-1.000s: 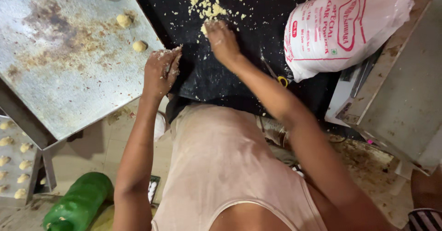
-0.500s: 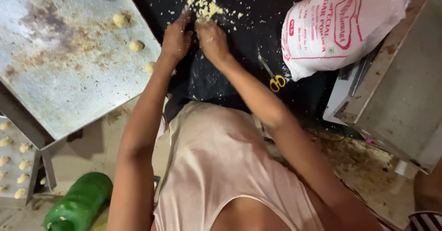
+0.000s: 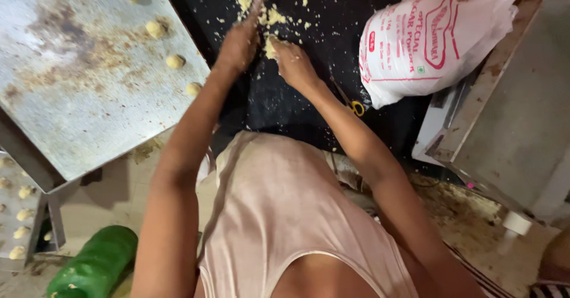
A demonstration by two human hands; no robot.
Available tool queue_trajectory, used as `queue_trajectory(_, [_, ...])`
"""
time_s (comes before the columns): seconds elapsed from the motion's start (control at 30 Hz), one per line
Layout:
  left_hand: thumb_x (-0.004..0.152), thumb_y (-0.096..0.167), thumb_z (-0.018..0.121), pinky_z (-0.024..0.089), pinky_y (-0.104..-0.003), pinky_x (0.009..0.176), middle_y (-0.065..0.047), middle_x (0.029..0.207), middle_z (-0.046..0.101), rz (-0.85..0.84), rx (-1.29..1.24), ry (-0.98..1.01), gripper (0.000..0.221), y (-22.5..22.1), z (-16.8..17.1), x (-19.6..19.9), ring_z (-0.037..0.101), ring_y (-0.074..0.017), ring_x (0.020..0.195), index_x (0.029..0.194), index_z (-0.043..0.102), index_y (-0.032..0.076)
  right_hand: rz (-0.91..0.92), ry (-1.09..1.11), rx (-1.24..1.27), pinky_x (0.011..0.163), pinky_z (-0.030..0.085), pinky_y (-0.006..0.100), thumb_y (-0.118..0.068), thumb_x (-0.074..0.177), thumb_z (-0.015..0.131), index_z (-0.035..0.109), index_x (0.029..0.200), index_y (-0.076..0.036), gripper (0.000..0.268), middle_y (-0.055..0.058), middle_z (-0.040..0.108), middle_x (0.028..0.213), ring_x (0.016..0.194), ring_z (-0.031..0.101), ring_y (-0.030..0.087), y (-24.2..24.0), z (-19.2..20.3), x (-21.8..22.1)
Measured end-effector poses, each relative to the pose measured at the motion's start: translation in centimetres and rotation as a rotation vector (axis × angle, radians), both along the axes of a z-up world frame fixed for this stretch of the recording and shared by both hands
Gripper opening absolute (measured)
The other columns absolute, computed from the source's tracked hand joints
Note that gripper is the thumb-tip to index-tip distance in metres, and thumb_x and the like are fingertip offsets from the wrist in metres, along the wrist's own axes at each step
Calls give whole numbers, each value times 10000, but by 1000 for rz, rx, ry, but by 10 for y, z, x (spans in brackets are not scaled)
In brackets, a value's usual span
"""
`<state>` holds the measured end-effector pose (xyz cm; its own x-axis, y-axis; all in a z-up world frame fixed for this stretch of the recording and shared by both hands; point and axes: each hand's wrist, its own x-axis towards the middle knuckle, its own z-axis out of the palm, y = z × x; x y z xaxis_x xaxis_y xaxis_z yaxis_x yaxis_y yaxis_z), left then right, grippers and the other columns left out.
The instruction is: The person gathers dough with a bench scraper, forms balls of dough by hand, and places them onto a metal tray.
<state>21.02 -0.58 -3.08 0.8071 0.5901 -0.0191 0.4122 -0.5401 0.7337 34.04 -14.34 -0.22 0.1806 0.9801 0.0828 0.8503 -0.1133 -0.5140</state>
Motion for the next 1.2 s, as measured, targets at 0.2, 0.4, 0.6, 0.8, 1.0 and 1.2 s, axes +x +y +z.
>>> queue_trajectory(0.2, [996,-69,540,528,-515,963,-290,1155,678,40,89,63,856,35,-11,-9,666,-452,1054,1691,174,274,73,-86,-110,1037,523,426,-167,963,703,605,1314,64,431,254,638,1337,1233,631,379,11,8,3])
queue_trajectory(0.4, [866,-100,562,358,-496,1117,-327,1441,525,-98,253,165,924,36,-24,-25,510,-420,1356,1662,202,200,234,-353,-6,1143,486,405,125,941,517,498,1452,81,513,244,456,1558,1447,485,393,1,-7,-20])
queue_trajectory(0.6, [842,-88,585,382,-484,1102,-229,1414,589,-180,354,312,913,40,-14,-33,553,-377,1320,1632,213,175,-65,435,-436,1019,464,515,126,958,415,451,1548,-114,638,137,342,1647,1252,572,418,12,3,5])
queue_trajectory(0.8, [940,-43,590,556,-447,930,-221,1100,742,-147,421,442,863,37,-9,-34,739,-360,960,1683,223,200,267,-171,-11,1155,505,431,49,980,592,597,1449,-73,485,150,568,1498,1366,593,330,12,-20,15])
queue_trajectory(1.0, [846,-21,690,587,-448,800,-228,1060,736,-123,414,397,989,36,-12,-34,736,-383,890,1667,169,163,20,-96,-95,1047,525,461,-234,943,727,621,1352,14,491,223,658,1315,1226,612,368,13,-30,-17])
queue_trajectory(1.2, [803,32,785,583,-468,832,-238,1080,730,-156,299,455,1106,47,-7,-34,722,-405,954,1674,116,168,24,-245,-12,1141,533,405,-56,987,593,645,1377,-61,393,156,643,1449,1368,595,312,25,-19,-33])
